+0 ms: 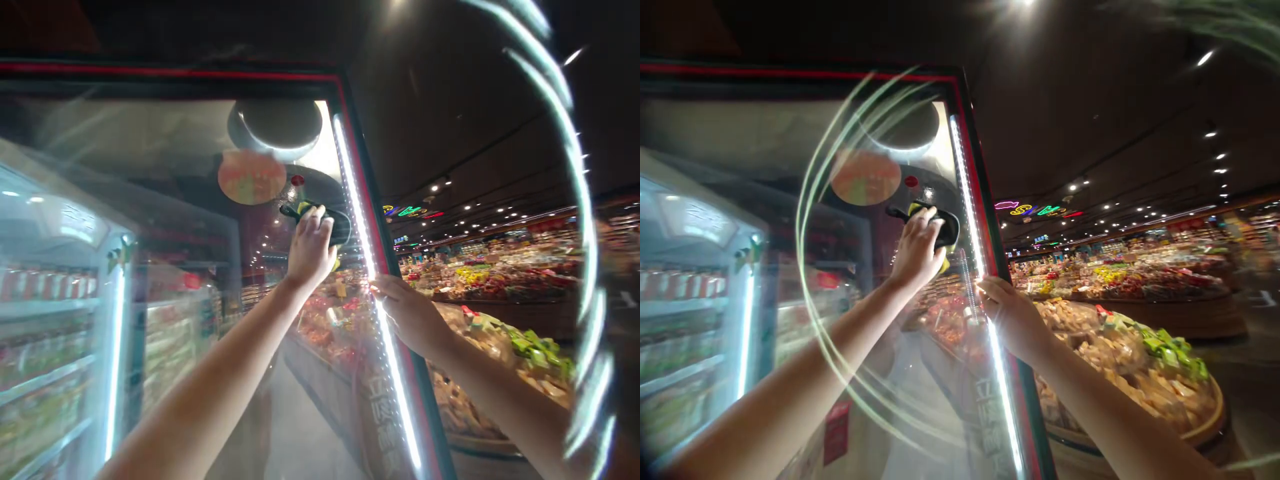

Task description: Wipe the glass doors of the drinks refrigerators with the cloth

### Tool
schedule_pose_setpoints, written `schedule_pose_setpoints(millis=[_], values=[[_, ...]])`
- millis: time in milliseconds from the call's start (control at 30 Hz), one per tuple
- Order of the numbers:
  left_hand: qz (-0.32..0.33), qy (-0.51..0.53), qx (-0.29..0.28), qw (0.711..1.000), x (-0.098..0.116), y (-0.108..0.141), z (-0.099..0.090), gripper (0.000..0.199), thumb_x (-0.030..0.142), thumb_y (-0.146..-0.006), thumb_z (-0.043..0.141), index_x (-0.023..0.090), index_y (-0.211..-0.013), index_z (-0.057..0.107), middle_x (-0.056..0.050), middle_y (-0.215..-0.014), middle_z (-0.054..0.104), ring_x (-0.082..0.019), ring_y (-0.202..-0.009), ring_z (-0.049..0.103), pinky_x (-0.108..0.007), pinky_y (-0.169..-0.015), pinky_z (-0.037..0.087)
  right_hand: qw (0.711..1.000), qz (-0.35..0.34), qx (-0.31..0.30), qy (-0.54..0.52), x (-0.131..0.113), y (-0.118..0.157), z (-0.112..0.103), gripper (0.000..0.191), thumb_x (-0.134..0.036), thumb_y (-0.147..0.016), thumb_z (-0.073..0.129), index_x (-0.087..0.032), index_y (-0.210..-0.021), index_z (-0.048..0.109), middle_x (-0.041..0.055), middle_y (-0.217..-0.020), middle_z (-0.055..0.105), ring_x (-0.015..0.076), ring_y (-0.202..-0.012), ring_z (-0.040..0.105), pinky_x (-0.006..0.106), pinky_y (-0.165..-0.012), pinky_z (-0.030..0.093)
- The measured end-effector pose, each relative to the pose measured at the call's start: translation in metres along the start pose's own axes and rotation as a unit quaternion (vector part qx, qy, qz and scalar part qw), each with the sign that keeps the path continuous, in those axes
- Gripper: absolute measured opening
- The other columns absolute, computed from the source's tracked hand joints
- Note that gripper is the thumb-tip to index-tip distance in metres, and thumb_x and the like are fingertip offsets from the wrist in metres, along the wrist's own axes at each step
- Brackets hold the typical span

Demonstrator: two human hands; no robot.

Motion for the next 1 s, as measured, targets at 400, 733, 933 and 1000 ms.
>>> schedule_pose_setpoints(millis=[400,733,933,1000], values=[[-0.077,0.036,0.03,0.996,0.061,0.02,0.029,0.058,0.007,-0.077,0.049,0.021,-0.133,0.054,-0.01,-0.151,0.049,-0.026,-0.141,0.044,-0.05,-0.118,0.038,0.983,-0.084,0.072,-0.145,0.006,0.013,-0.015,0.03,-0.006,-0.095,0.05,-0.016,-0.116,0.069,0.0107,-0.109,0.074,0.021,-0.111,0.07,0.033,-0.096,0.062],[-0.082,-0.087,-0.016,0.993,0.051,-0.078,0.031,0.052,0.008,-0.084,0.047,0.016,-0.136,0.053,-0.014,-0.153,0.046,-0.028,-0.144,0.04,-0.05,-0.122,0.033,0.951,-0.124,0.121,-0.255,0.012,0.037,-0.036,0.029,-0.009,-0.095,0.047,-0.013,-0.119,0.063,0.0112,-0.105,0.074,0.0228,-0.108,0.069,0.035,-0.093,0.062],[-0.081,-0.077,-0.036,0.993,0.072,-0.046,0.039,0.054,0.009,-0.088,0.047,0.016,-0.142,0.048,-0.016,-0.159,0.038,-0.031,-0.149,0.032,-0.054,-0.122,0.033,0.95,0.032,0.171,-0.26,0.039,0.054,-0.047,0.037,-0.006,-0.09,0.053,-0.025,-0.119,0.064,0.007,-0.105,0.071,0.0222,-0.098,0.067,0.04,-0.085,0.059],[-0.072,-0.06,-0.052,0.994,0.089,-0.003,0.039,0.057,0.01,-0.088,0.049,0.017,-0.145,0.044,-0.016,-0.161,0.034,-0.032,-0.151,0.029,-0.055,-0.121,0.034,0.944,0.07,0.183,-0.266,0.044,0.054,-0.051,0.036,-0.007,-0.091,0.052,-0.026,-0.119,0.064,0.0066,-0.104,0.071,0.0222,-0.099,0.066,0.04,-0.085,0.058]])
Point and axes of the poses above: each hand's wrist, its own y-axis away from the middle knuckle, its own z-axis out of the palm, x = y × z, the point moved 6 cm from there along -y, towards the middle knuckle
